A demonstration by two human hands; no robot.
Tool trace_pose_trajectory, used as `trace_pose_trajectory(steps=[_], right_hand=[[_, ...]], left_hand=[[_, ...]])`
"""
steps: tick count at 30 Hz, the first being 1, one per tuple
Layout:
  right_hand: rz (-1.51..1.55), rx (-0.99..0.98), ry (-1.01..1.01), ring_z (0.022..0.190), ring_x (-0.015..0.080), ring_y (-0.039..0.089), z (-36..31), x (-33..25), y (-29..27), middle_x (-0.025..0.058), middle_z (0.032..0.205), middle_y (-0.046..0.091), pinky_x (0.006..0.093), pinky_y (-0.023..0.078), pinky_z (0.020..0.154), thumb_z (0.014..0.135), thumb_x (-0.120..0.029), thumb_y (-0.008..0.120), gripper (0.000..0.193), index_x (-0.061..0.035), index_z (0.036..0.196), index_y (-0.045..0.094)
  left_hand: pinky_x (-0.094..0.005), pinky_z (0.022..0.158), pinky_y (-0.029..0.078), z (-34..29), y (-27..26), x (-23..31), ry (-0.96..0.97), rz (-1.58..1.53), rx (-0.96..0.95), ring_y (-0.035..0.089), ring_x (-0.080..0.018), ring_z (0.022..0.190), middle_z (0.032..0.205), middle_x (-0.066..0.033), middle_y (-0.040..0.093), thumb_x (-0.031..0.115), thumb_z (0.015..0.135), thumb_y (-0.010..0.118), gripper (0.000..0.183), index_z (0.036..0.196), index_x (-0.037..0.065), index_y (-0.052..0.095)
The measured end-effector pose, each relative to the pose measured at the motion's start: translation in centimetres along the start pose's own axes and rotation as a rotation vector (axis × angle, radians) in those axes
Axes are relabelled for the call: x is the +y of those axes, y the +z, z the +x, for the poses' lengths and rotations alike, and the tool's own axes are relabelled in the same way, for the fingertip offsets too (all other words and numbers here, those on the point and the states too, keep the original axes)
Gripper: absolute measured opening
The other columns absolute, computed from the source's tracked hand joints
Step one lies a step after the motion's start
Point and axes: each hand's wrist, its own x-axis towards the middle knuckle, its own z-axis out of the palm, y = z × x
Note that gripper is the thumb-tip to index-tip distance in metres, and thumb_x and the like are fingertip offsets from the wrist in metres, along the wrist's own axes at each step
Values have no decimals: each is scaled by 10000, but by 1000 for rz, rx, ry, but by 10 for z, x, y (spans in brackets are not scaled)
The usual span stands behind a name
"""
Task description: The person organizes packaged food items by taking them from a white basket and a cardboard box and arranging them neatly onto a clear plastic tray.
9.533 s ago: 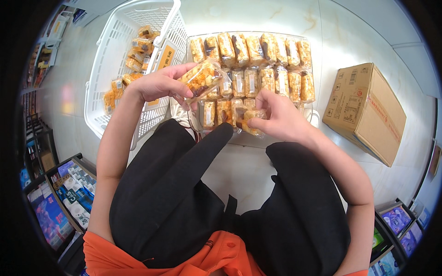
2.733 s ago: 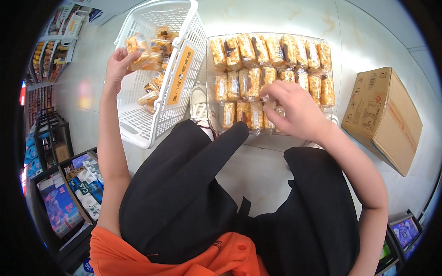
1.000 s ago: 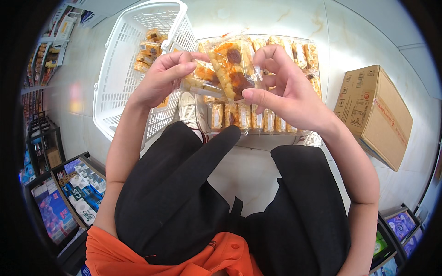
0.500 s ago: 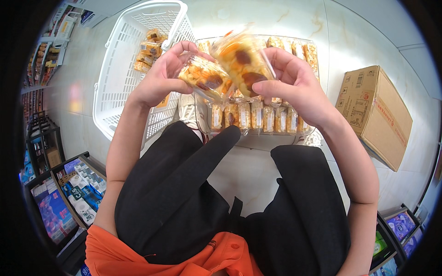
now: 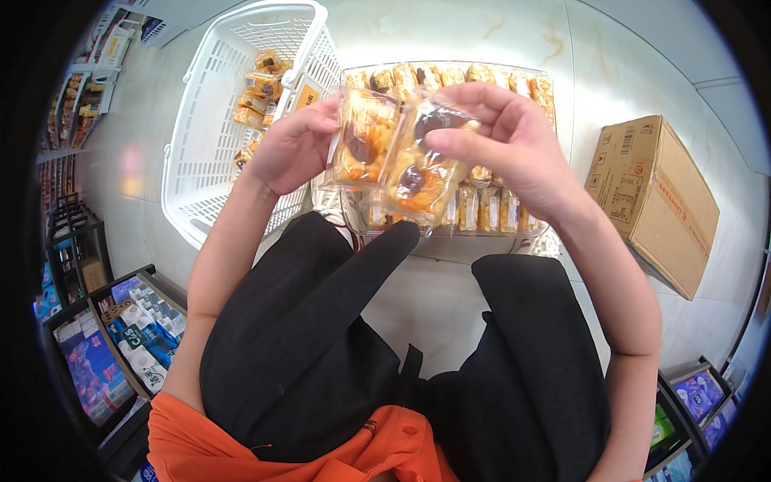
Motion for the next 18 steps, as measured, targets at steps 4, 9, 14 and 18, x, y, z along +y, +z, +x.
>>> trace_pose_trajectory(steps=[4,9,14,18], right_hand=[[-24,23,51,927,94,637,2,3,16,46,1013,686,262,492,882,861,-164,711,381,-2,1180,581],[62,4,76,966,108,630,3,2,12,67,1060,663,260,507,835,890,-144,650,401,9,1242,534],[-30,-4,54,961,121,624,3,5,10,83,1124,631,247,526,743,867,-103,677,440,14,1260,516],[-8,-8,9,865,109,645,3,4,20,85,1011,654,248,531,706,864,-129,707,428,36,1215,525]], left_hand=[[-383,1043,404,1,16,-10,-48,-85,14,502,-204,1230,1351,-102,496,204,939,466,488,1388,32,383],[-369,972,477,1,27,-15,-20,74,130,550,-172,1158,1281,-78,523,291,1009,439,369,1307,75,433],[-395,1077,364,4,33,-13,-22,63,116,473,-217,1253,1372,-109,464,310,1020,419,498,1419,28,324],[-352,982,433,4,29,-17,-12,-57,64,517,-171,1168,1252,-82,508,292,969,526,484,1344,53,334]])
